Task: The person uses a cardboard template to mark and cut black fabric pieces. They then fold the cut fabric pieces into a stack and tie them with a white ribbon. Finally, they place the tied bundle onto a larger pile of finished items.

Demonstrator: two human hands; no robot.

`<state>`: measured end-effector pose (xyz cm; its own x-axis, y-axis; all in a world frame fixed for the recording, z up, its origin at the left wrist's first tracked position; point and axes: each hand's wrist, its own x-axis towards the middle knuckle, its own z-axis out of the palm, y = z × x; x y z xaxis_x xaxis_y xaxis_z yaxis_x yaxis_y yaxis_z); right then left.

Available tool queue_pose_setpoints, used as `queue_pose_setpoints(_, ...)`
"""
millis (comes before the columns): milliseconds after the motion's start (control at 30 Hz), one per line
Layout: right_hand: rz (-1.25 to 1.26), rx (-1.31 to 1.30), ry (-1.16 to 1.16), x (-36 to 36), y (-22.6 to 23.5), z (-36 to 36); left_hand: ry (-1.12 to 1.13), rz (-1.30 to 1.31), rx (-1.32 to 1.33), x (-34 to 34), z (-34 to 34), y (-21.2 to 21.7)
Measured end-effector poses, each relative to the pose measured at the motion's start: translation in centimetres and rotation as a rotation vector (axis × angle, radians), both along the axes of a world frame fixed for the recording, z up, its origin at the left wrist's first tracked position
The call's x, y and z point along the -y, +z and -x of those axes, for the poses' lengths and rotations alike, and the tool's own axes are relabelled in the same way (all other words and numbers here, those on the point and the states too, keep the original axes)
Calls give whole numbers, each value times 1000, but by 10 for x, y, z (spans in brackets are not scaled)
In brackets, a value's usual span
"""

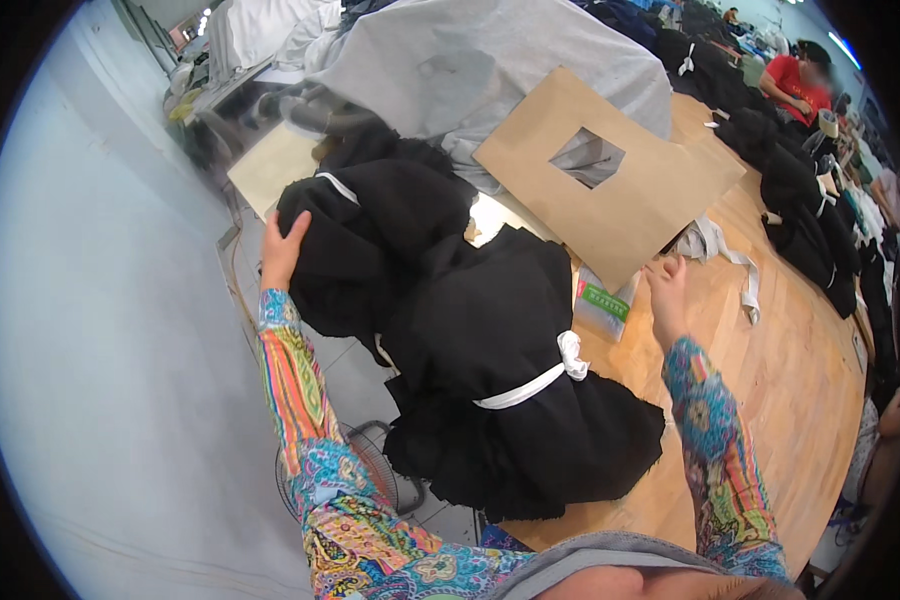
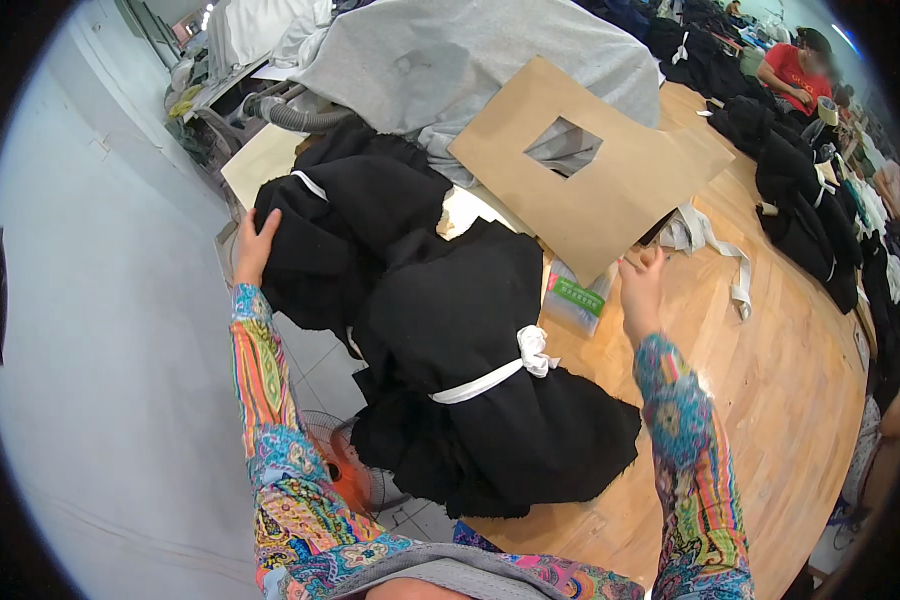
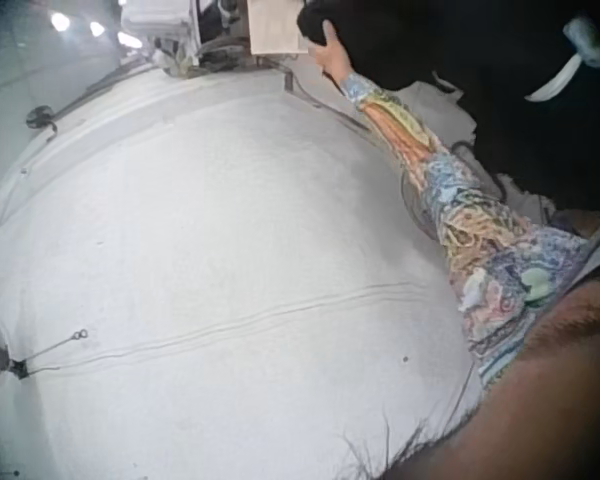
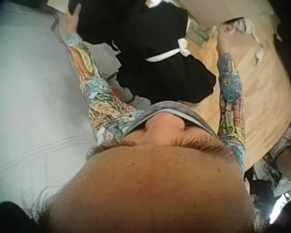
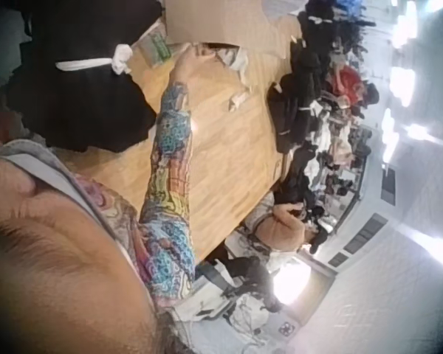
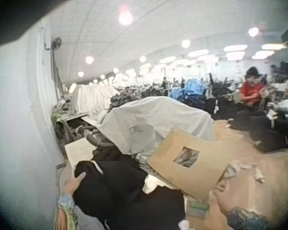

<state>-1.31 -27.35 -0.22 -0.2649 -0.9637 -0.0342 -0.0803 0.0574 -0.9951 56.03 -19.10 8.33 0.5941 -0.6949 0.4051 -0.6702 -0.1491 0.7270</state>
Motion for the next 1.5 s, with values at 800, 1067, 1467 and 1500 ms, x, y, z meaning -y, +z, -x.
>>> queue_pose_setpoints(800, 46, -409, 170, -178, -27, 14, -741, -88, 261, 27, 197, -51)
queue_pose_setpoints(1067, -29, -292, 269, -178, -24, 18, -493, 220, -125, -29, 188, -25)
queue_pose_setpoints(1467, -431, -163, 736, -229, 21, 7, -405, -222, -581, -207, 299, -67)
queue_pose_setpoints(1500, -465, -201, 831, -232, 24, 4, -360, -308, -570, -209, 283, -83)
